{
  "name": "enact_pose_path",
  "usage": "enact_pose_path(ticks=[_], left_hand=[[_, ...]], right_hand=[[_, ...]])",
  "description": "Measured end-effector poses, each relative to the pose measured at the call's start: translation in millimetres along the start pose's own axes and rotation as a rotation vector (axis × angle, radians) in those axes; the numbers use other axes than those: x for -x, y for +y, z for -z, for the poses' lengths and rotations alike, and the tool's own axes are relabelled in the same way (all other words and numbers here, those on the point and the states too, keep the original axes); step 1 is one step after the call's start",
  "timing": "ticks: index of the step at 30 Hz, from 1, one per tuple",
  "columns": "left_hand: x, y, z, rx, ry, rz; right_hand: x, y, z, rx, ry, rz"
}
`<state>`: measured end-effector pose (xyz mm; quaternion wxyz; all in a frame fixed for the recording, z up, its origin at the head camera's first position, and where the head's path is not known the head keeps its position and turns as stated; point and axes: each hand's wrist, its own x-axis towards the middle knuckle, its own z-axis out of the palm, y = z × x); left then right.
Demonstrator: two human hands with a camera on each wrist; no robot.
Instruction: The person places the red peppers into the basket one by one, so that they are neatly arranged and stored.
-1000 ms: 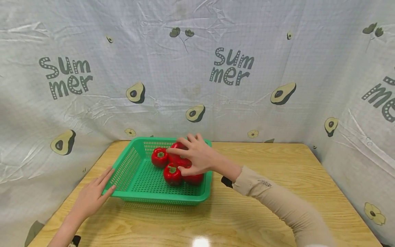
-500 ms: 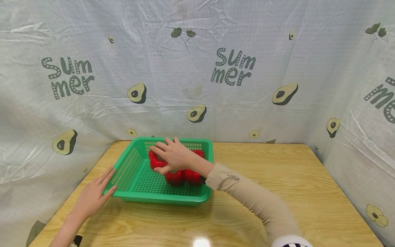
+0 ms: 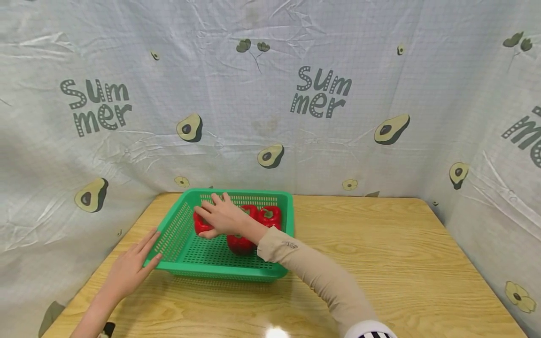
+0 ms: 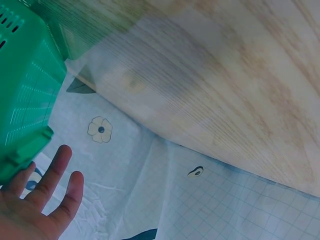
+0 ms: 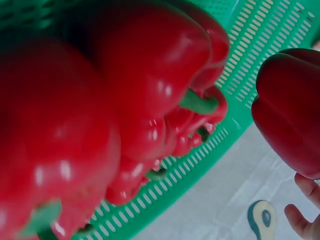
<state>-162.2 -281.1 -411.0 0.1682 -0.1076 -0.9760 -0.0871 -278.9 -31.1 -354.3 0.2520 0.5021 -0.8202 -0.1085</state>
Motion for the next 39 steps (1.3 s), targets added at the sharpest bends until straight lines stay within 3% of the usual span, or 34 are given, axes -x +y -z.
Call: enact_pose_path(ticks=[11, 17, 26, 39], left_hand=[[-0.4, 0.7, -1.0, 0.021, -0.003, 0.008], [-0.2, 0.8, -1.5, 0.026, -0.005, 0.006], [0.1, -0.4, -2.4, 0.039, 0.002, 0.003], [-0.8, 0.1, -1.6, 0.049, -0.013, 0.013]], right_hand=[[-3.7, -15.1, -24.5, 0.011, -0.072, -0.04], [-1.5, -19.3, -32.9, -0.035, -0.149, -0.048], [2.7, -19.0, -41.1, -0.078, -0.16, 0.024], [2.8, -21.1, -46.7, -0.143, -0.326, -0.01]])
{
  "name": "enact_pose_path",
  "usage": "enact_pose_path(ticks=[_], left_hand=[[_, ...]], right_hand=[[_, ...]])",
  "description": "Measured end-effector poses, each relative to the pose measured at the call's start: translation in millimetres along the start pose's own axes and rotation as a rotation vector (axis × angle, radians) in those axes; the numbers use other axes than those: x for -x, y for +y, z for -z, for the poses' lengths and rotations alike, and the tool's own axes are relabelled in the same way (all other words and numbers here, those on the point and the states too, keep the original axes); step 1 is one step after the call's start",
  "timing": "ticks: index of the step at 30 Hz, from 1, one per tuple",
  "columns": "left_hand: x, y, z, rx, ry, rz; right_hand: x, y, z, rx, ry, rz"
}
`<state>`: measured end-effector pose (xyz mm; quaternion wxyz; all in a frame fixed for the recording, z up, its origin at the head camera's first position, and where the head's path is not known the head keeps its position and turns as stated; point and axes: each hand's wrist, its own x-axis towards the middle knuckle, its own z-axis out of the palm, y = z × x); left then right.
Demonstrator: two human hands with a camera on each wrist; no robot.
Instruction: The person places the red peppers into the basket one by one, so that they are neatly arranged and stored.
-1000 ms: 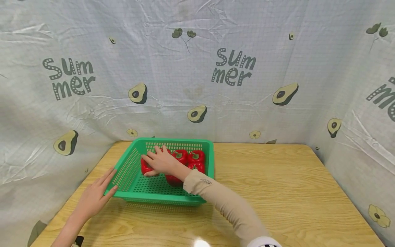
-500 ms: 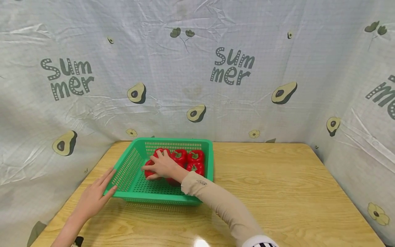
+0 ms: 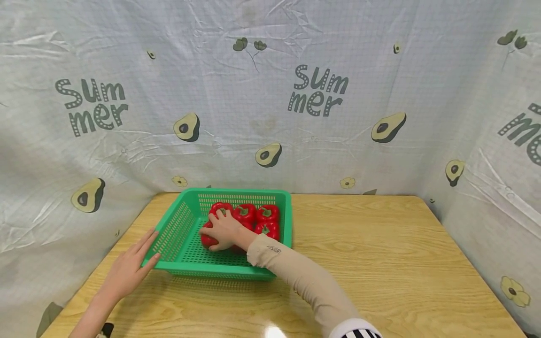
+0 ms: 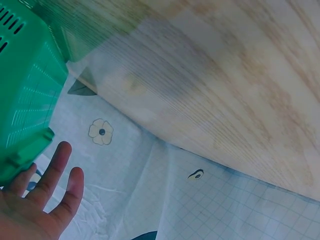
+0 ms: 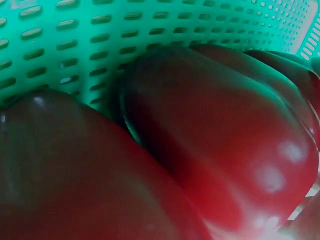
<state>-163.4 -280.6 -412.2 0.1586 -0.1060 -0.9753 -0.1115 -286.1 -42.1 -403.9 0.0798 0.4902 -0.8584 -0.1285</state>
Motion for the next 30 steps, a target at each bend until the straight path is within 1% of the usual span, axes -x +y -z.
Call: enact_pose_path(ticks=[2, 5, 8, 13, 18, 24, 30], left_hand=[[-0.1, -0.3, 0.0, -0.001, 0.003, -0.002], [-0.2, -0.5, 0.0, -0.003, 0.006, -0.006], [-0.5, -0.8, 0.0, -0.001, 0.007, -0.007], [-0.9, -1.5, -0.1, -0.002, 0.011, -0.013], [-0.4, -1.1, -0.6, -0.007, 0.009, -0.015], [-0.3, -0.4, 0.4, -0.007, -0.012, -0.002], [-1.4, 1.2, 3.5, -0.024, -0.029, 0.004]], right_hand=[[-0.2, -0.4, 0.8, -0.006, -0.029, -0.018], [0.4, -0.9, 2.3, -0.016, -0.047, -0.044], [1.4, -1.0, 4.2, -0.015, -0.044, -0.061], [2.4, -0.7, 4.6, -0.001, -0.018, -0.073], [4.3, -1.1, 4.6, -0.023, -0.021, -0.081], [10.5, 1.0, 17.8, -0.078, -0.049, -0.089], [20.2, 8.0, 33.7, -0.106, -0.032, -0.102]])
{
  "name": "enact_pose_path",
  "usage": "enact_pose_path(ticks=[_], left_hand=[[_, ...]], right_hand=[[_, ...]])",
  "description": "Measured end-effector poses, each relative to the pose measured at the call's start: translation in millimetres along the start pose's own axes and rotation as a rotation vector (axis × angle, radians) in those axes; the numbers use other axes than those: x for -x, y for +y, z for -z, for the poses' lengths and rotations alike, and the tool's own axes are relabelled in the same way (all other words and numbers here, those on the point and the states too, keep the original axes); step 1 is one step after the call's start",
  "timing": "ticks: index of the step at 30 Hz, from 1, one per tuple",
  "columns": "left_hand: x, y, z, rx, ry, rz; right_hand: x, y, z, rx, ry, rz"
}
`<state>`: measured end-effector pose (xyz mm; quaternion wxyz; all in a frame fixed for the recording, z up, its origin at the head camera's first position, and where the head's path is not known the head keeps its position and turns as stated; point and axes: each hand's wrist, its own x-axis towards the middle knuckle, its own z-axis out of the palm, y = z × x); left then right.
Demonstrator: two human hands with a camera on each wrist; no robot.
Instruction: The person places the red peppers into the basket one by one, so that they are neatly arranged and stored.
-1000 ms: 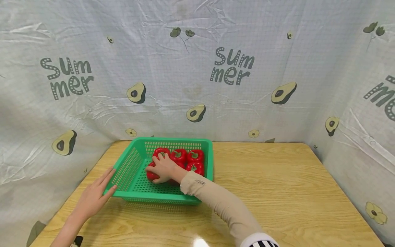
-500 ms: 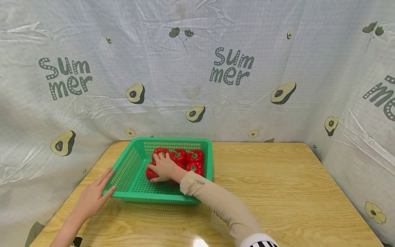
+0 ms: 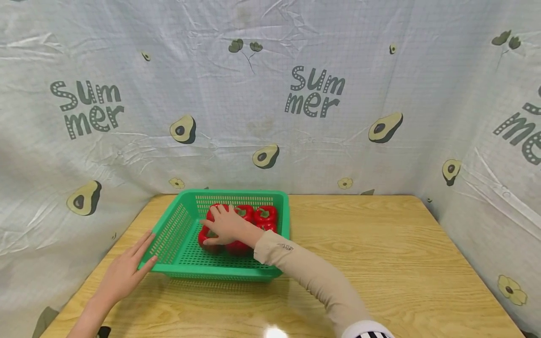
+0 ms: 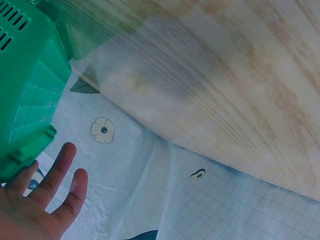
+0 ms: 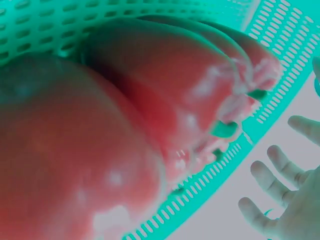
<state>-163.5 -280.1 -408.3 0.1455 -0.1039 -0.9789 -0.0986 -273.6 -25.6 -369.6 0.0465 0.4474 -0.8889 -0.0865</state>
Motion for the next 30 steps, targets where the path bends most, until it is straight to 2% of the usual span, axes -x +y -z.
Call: enact_pose_path(ticks=[15, 22, 26, 30], left_hand=[[0.3, 0.1, 1.1, -0.014, -0.009, 0.009], [2.1, 2.9, 1.9, -0.014, -0.011, 0.013], [2.7, 5.9, 2.5, -0.008, 0.018, 0.001], [1.8, 13.7, 3.1, -0.001, 0.064, -0.028]], right_hand=[[40.5, 6.4, 30.6, -0.045, 0.059, 0.014], [72.3, 16.0, 30.4, -0.048, 0.127, 0.016], [94.0, 22.6, 27.3, -0.058, 0.155, 0.015], [114.6, 29.9, 22.1, -0.071, 0.224, 0.022]])
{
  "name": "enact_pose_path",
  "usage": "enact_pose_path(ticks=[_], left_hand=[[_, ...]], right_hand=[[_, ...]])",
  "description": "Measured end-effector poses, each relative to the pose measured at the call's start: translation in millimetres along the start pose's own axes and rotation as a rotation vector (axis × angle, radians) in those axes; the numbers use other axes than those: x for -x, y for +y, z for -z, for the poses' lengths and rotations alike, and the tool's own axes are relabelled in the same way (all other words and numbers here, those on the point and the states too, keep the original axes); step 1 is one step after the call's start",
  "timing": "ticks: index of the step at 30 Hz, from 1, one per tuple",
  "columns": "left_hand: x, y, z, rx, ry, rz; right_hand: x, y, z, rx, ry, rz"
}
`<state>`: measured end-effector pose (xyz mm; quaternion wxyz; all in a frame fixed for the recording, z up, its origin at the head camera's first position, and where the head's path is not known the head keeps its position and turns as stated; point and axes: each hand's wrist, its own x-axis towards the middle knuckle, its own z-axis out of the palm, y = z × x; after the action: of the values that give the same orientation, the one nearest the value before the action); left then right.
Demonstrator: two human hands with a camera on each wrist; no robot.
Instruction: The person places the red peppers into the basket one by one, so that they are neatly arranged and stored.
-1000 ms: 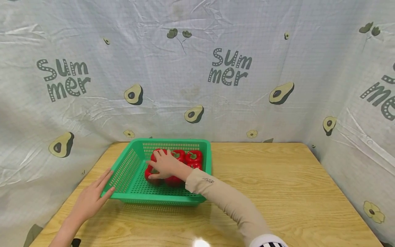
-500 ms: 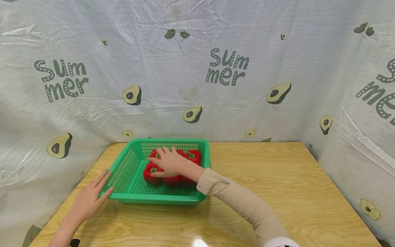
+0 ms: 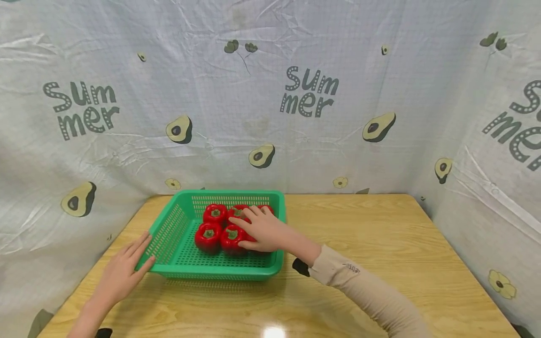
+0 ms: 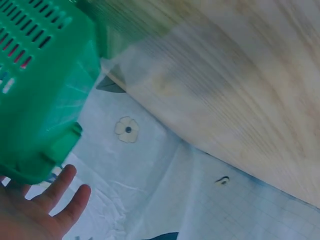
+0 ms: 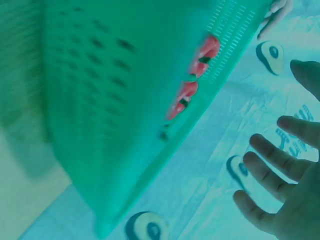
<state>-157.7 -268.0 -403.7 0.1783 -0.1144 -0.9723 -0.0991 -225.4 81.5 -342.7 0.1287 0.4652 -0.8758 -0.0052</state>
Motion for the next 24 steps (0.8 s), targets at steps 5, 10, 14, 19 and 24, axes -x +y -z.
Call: enact_pose_path(ticks=[5, 10, 14, 19, 24], left_hand=[[-3.6, 19.4, 1.9, 0.012, 0.067, -0.053], [-10.8, 50.0, 5.7, 0.064, 0.11, -0.106], [-15.9, 77.9, 3.5, 0.122, 0.12, -0.149], [-21.4, 113.5, -4.3, 0.202, 0.09, -0.222], [-32.1, 157.1, -13.4, 0.244, 0.026, -0.303]], right_hand=[[31.7, 8.6, -7.4, -0.006, 0.071, 0.001], [73.5, 13.5, -19.2, -0.039, 0.106, -0.054], [108.2, 17.2, -32.9, -0.08, 0.178, -0.113], [144.8, 25.5, -47.1, -0.086, 0.286, -0.145], [175.3, 35.7, -51.6, -0.073, 0.333, -0.175]])
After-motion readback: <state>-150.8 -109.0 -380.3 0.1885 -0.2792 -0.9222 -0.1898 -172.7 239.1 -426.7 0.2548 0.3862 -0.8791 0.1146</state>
